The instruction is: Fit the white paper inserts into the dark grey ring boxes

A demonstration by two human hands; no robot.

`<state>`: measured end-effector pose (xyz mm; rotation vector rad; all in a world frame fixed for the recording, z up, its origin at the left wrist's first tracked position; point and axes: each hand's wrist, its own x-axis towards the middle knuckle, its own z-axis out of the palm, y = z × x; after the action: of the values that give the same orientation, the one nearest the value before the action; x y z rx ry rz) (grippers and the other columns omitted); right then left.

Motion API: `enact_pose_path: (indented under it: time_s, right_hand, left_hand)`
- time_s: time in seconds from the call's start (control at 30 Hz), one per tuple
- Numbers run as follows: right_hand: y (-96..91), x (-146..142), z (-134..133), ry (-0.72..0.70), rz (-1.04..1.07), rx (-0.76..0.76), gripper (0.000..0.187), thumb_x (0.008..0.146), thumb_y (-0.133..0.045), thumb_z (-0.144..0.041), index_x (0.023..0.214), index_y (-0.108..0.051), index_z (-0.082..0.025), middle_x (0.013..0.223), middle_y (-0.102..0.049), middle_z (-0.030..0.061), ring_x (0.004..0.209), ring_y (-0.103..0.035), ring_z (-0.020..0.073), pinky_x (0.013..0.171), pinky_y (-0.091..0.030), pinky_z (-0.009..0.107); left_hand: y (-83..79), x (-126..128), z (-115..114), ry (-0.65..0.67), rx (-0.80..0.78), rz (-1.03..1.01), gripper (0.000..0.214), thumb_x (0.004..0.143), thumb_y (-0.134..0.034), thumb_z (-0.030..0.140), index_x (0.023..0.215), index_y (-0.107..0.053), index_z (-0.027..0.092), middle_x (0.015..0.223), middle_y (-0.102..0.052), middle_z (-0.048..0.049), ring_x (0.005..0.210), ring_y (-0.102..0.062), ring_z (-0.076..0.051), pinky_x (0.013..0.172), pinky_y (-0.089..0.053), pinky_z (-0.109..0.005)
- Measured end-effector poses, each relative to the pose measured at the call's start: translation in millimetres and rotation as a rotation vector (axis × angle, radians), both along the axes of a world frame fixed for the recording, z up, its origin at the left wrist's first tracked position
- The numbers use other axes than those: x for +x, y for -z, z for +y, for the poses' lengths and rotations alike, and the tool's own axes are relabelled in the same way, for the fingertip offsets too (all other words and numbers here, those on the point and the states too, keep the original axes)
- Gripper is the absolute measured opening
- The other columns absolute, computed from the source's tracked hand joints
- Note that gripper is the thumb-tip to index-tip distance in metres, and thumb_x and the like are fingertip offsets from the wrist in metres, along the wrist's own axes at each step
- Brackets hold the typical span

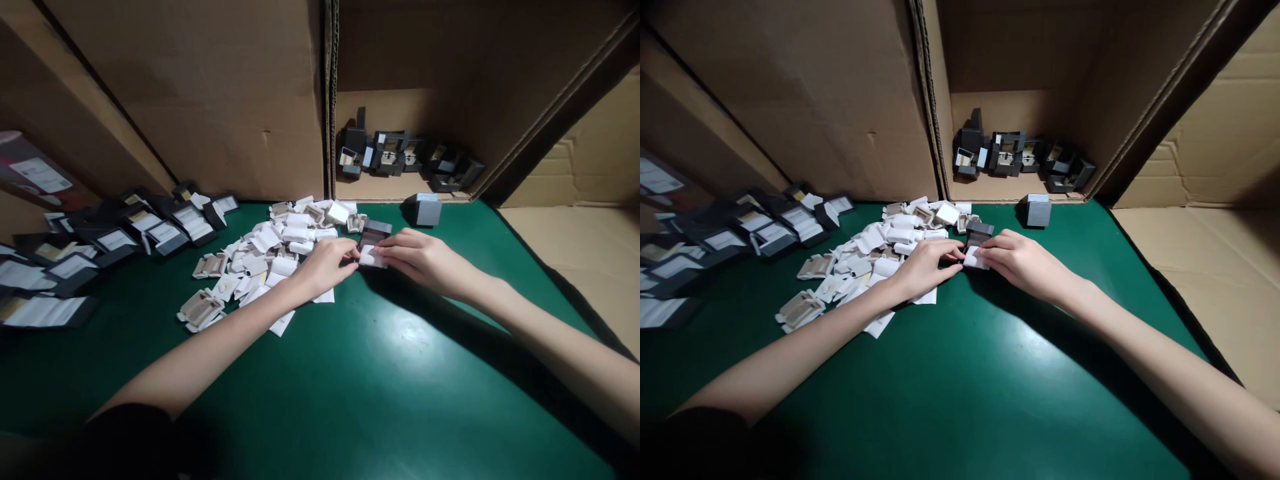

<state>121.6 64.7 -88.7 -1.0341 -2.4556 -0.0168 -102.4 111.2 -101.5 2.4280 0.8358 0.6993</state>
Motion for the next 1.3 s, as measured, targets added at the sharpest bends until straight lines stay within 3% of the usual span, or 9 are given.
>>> enact_pose_path:
  time_s: [0.27,0.47,0.67,0.9,1.1,1.17,1.3]
  right_hand:
    - [-13.4,5,1,-0.039,-0.3,0.202,0.026,0.094,-0.045,-0.019,0.106,-0.068,-0.02,0.098,-0.072,0.007,0.084,-0.052,0.02,0.064,-0.032,0.035]
    - [-2.1,2,-3,0.004,-0.207,0.28,0.025,0.096,-0.047,-0.024,0.112,-0.065,-0.028,0.1,-0.073,0.0002,0.088,-0.054,0.0173,0.074,-0.029,0.037]
    - [13.3,-6,-8,0.097,-0.12,0.336,0.022,0.094,-0.05,-0.023,0.108,-0.066,-0.031,0.098,-0.074,-0.0028,0.088,-0.055,0.017,0.077,-0.028,0.038]
    - [9.6,-8,-11,0.117,-0.191,0.382,0.022,0.094,-0.05,-0.02,0.109,-0.064,-0.029,0.105,-0.072,-0.0048,0.093,-0.055,0.0174,0.082,-0.026,0.041]
    - [0.6,-1,-8,0.132,-0.216,0.42,0.022,0.093,-0.052,-0.021,0.107,-0.064,-0.033,0.126,-0.063,-0.0058,0.121,-0.046,0.024,0.098,-0.02,0.051]
    - [-1.7,0,-5,0.083,-0.201,0.395,0.017,0.092,-0.052,-0.022,0.102,-0.065,-0.029,0.127,-0.062,-0.0022,0.123,-0.047,0.0243,0.1,-0.024,0.052]
    - [-1.7,-3,2,-0.052,-0.113,0.324,0.013,0.092,-0.052,-0.021,0.091,-0.065,-0.022,0.105,-0.07,0.0031,0.11,-0.057,0.0202,0.1,-0.038,0.047]
  left_hand:
    - [-1.2,0,0,-0.028,-0.091,0.015,0.01,0.08,-0.058,0.012,0.086,-0.065,0.016,0.095,-0.07,-0.0039,0.085,-0.066,-0.018,0.079,-0.053,-0.032]
    - [3.6,0,2,0.008,-0.217,-0.103,0.019,0.079,-0.053,0.009,0.094,-0.061,0.017,0.1,-0.067,-0.0039,0.092,-0.065,-0.016,0.086,-0.053,-0.032]
    - [-2.8,2,-3,0.003,-0.295,-0.12,0.022,0.08,-0.064,0.033,0.094,-0.058,0.018,0.099,-0.066,-0.0045,0.091,-0.064,-0.018,0.086,-0.053,-0.034]
    - [-8.3,5,-10,-0.033,-0.182,0.026,0.018,0.085,-0.058,0.033,0.096,-0.057,0.018,0.095,-0.065,-0.0037,0.088,-0.064,-0.019,0.08,-0.051,-0.032]
    - [-9.5,6,-14,0.007,-0.025,0.188,0.018,0.092,-0.047,0.028,0.106,-0.048,0.016,0.102,-0.062,-0.0091,0.093,-0.062,-0.023,0.079,-0.049,-0.034]
    - [-8.5,7,-14,0.031,0.009,0.206,0.014,0.093,-0.046,0.026,0.103,-0.047,0.016,0.1,-0.062,-0.0088,0.092,-0.062,-0.022,0.078,-0.049,-0.033]
    - [-4.5,7,-14,0.053,0.14,0.25,0.01,0.094,-0.043,0.021,0.103,-0.046,0.016,0.099,-0.061,-0.0089,0.094,-0.061,-0.022,0.078,-0.049,-0.031]
